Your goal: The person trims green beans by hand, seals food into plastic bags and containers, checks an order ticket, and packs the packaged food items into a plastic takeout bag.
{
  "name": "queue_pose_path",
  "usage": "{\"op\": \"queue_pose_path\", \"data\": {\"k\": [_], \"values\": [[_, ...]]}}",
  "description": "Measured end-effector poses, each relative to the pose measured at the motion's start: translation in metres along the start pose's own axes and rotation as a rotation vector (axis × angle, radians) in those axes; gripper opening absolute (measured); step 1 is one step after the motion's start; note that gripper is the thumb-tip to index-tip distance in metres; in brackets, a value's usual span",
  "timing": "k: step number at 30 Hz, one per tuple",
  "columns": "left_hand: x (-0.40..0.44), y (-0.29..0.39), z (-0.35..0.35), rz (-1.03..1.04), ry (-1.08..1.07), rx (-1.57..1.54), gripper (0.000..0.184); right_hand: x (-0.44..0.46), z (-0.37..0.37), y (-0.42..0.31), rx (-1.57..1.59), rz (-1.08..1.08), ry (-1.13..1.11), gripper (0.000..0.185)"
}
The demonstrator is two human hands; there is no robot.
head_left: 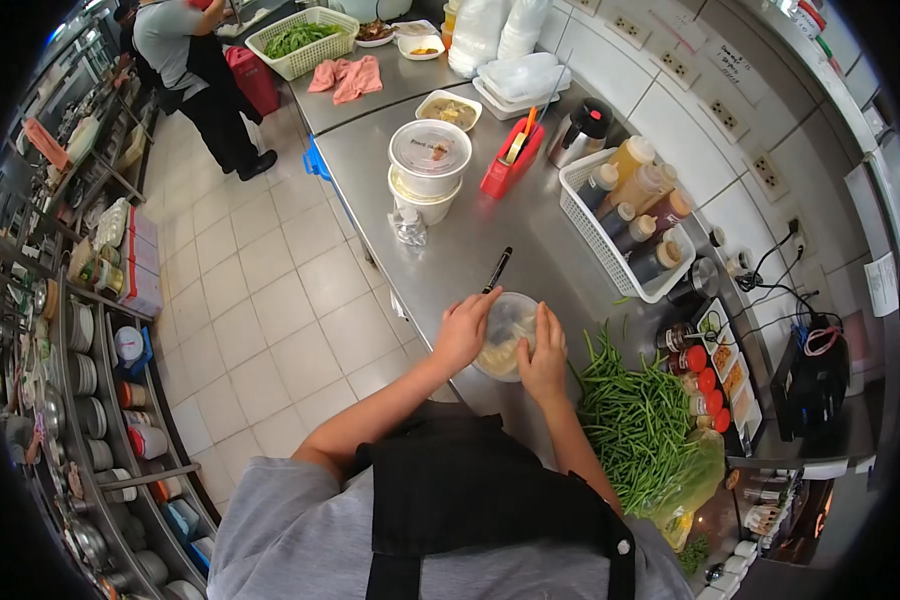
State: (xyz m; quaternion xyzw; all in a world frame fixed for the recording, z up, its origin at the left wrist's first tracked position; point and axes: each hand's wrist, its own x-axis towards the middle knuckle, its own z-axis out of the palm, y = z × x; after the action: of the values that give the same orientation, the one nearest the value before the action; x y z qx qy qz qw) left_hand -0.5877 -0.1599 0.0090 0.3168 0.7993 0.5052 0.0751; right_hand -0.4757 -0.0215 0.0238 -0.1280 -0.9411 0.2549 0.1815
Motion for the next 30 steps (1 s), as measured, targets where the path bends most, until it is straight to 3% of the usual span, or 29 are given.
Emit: {"op": "queue_pose_path", "data": {"k": [2,5,8,10,16,20,22,24,27,29,30], "values": [[-0.003,0.004,0.002,0.055,0.11,0.216,0.043,0.002,0.001,-0.001,-0.085,-0.001,-0.02,0.067],[-0.001,0.005,0.002,0.021,0.052,0.293,0.047,0.005,0.003,0.0,-0.094,-0.025,-0.028,0.065],[0.0,0.005,0.003,0.008,0.054,0.328,0.048,0.004,0.002,-0.001,-0.014,0.037,-0.086,0.065],[-0.004,0.008,0.004,0.007,0.071,0.332,0.047,0.001,0.004,-0.002,0.074,-0.01,0.023,0.064],[-0.004,0.003,0.005,0.008,0.074,0.306,0.048,0.006,0.0,-0.003,-0.018,-0.002,0.018,0.059],[-0.003,-0.005,0.006,0.009,0.033,0.286,0.047,0.081,0.004,0.003,0.144,-0.041,0.135,0.051],[-0.004,-0.001,0.01,0.033,0.056,0.386,0.049,0.143,0.013,-0.002,0.488,0.093,0.011,0.049],[0.001,0.016,0.002,0.065,0.011,0.542,0.056,0.21,0.052,0.023,0.405,0.022,-0.072,0.056],[0.004,0.036,-0.008,0.149,-0.005,0.567,0.06,0.282,0.106,0.045,0.444,0.167,0.031,0.066],[0.007,0.034,-0.009,0.119,-0.012,0.546,0.059,0.307,0.105,0.04,0.564,0.522,-0.134,0.073],[0.009,0.029,-0.01,0.107,0.018,0.491,0.055,0.31,0.105,0.039,0.58,0.516,-0.178,0.069]]}}
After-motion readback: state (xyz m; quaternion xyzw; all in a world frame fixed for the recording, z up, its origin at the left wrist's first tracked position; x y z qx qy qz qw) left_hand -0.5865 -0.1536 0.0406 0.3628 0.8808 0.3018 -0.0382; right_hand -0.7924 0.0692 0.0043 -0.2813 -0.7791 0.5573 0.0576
